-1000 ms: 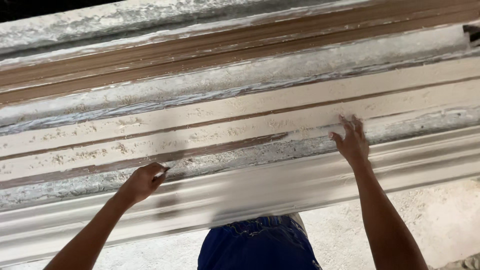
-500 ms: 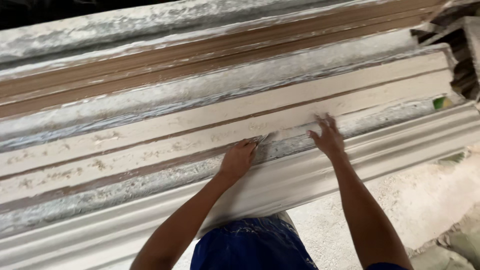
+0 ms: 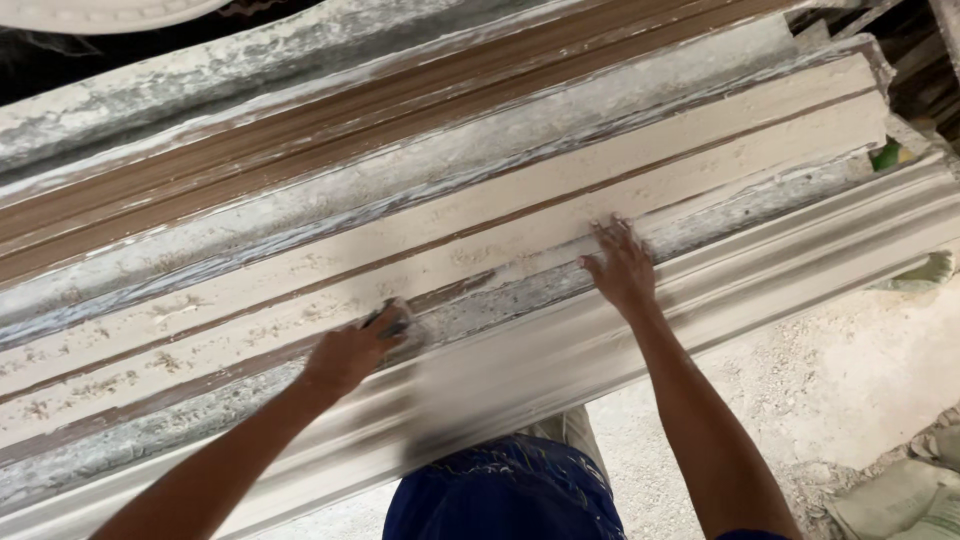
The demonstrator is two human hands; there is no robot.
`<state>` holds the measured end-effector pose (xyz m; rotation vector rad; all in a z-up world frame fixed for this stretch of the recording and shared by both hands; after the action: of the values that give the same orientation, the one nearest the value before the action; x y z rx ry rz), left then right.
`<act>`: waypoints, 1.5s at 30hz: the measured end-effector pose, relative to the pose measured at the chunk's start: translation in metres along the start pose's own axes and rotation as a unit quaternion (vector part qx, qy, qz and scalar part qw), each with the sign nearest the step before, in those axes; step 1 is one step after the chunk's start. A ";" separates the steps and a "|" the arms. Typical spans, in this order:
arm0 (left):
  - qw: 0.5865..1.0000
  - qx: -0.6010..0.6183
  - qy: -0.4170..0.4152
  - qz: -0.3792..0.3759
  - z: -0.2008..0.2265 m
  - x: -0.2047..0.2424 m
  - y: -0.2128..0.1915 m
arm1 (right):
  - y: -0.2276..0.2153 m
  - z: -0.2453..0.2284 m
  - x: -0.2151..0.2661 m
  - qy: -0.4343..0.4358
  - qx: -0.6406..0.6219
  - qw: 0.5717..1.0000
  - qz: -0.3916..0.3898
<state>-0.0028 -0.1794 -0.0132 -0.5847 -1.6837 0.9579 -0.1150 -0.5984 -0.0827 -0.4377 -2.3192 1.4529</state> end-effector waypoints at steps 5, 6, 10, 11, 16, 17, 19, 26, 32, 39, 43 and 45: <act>0.997 0.022 0.040 0.056 0.045 -0.080 -0.042 | -0.001 0.007 -0.002 -0.056 0.034 0.998 -0.018; 0.995 0.061 0.037 0.064 0.063 -0.112 -0.056 | -0.007 0.012 -0.002 -0.084 0.010 0.996 -0.007; 0.990 0.089 0.050 0.099 0.117 -0.209 -0.098 | -0.025 0.045 -0.010 -0.084 -0.159 0.984 -0.003; 0.991 0.093 0.046 0.088 0.123 -0.220 -0.101 | -0.032 0.062 -0.015 -0.055 -0.215 0.975 -0.011; 0.997 0.049 -0.006 0.060 0.079 -0.153 -0.070 | -0.068 0.139 -0.040 0.032 -0.266 0.963 -0.001; 0.995 0.055 -0.022 0.076 0.062 -0.124 -0.062 | -0.081 0.150 -0.045 -0.002 -0.238 0.971 0.027; 0.997 0.039 -0.043 0.046 0.044 -0.096 -0.047 | -0.097 0.166 -0.052 -0.068 -0.180 0.978 0.083; 0.992 0.086 -0.009 0.088 0.106 -0.207 -0.077 | -0.081 0.164 -0.068 -0.098 -0.177 0.974 0.099; 0.969 0.240 -0.052 0.007 0.091 -0.199 -0.062 | -0.076 0.162 -0.063 -0.066 -0.163 0.984 0.043; 0.972 0.193 -0.109 -0.083 0.049 -0.113 -0.014 | -0.059 0.156 -0.061 -0.076 -0.001 0.997 0.000; 0.966 0.256 -0.040 0.024 0.112 -0.216 -0.087 | -0.059 0.154 -0.065 -0.038 0.001 0.999 -0.027; 0.993 0.090 0.032 0.073 0.146 -0.255 -0.124 | -0.064 0.155 -0.063 -0.032 -0.010 0.999 -0.033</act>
<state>-0.0502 -0.4897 -0.0681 -0.6167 -1.4943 1.1693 -0.1348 -0.7756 -0.0960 -0.3212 -2.3763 1.4353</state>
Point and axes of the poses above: each hand's wrist, its own x-axis away from the middle knuckle, its own y-axis out of the palm, z = x × y, the point moved 6 cm from there along -x, towards the middle knuckle, and after that the axes turned 8 degrees about -x, right-handed, at the moved point
